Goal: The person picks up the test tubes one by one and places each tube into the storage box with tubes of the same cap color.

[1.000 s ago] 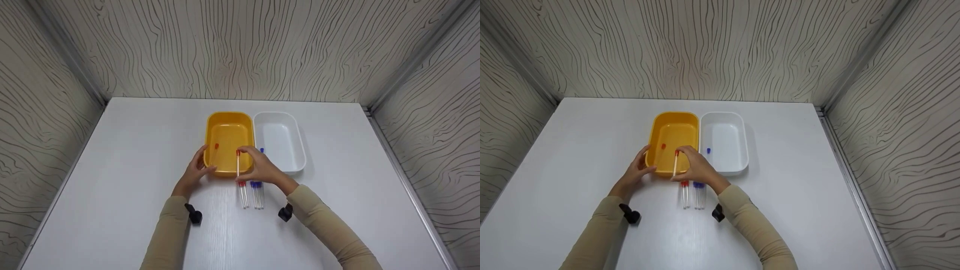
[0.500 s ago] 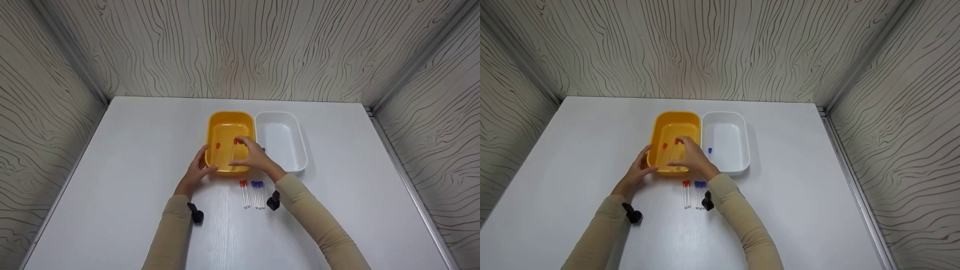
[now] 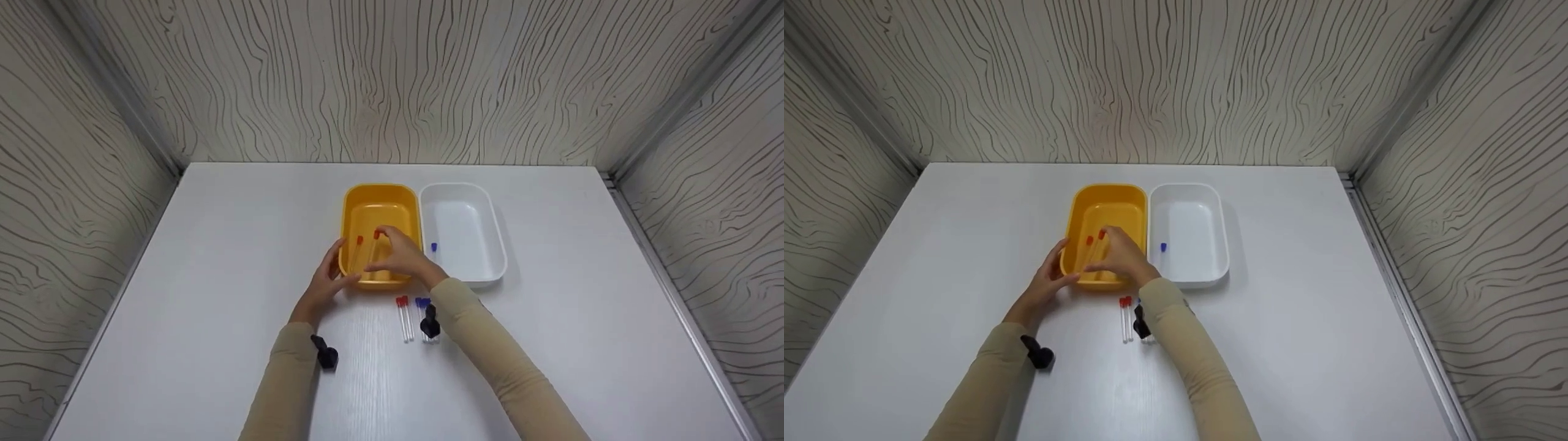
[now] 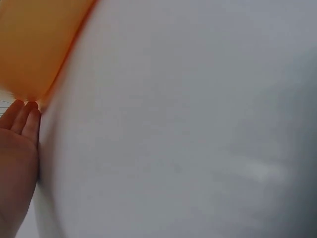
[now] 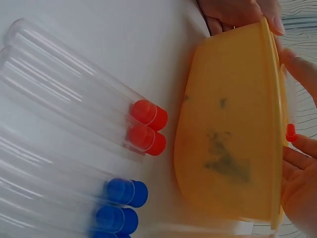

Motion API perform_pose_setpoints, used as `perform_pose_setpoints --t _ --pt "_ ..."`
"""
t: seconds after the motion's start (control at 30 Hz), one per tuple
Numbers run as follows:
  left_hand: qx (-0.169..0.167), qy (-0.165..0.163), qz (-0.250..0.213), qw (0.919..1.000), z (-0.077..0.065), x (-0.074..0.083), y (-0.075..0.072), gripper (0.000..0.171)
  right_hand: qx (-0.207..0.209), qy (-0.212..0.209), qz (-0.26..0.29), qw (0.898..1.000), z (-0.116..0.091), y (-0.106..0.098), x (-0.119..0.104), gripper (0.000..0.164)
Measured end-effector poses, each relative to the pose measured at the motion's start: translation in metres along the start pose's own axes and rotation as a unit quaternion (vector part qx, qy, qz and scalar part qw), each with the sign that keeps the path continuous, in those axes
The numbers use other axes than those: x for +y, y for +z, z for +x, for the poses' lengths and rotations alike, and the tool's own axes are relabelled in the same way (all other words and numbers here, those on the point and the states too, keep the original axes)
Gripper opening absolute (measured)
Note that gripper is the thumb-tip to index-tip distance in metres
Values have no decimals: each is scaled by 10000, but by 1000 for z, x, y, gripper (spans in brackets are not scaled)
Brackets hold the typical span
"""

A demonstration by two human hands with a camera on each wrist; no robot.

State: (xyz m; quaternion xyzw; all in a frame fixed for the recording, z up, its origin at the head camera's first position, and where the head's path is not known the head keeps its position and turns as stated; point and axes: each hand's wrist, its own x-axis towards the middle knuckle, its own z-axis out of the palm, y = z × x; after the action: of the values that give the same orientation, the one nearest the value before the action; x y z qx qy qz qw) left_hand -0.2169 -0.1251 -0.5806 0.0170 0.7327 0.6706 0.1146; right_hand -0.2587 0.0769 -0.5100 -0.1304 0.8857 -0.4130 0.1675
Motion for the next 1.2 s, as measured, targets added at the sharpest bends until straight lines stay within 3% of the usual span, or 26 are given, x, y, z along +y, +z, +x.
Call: perform_pose_setpoints --t 0.57,1.0,1.2 --pt "7 -56 -10 10000 -1 4 3 81 31 599 -319 9977 13 16 7 85" --pt "74 -195 -18 9998 1 1 3 81 -124 534 -602 9967 21 20 6 89" --pt "-93 -164 -93 9998 2 1 0 84 -252 422 -673 9965 21 19 7 94"
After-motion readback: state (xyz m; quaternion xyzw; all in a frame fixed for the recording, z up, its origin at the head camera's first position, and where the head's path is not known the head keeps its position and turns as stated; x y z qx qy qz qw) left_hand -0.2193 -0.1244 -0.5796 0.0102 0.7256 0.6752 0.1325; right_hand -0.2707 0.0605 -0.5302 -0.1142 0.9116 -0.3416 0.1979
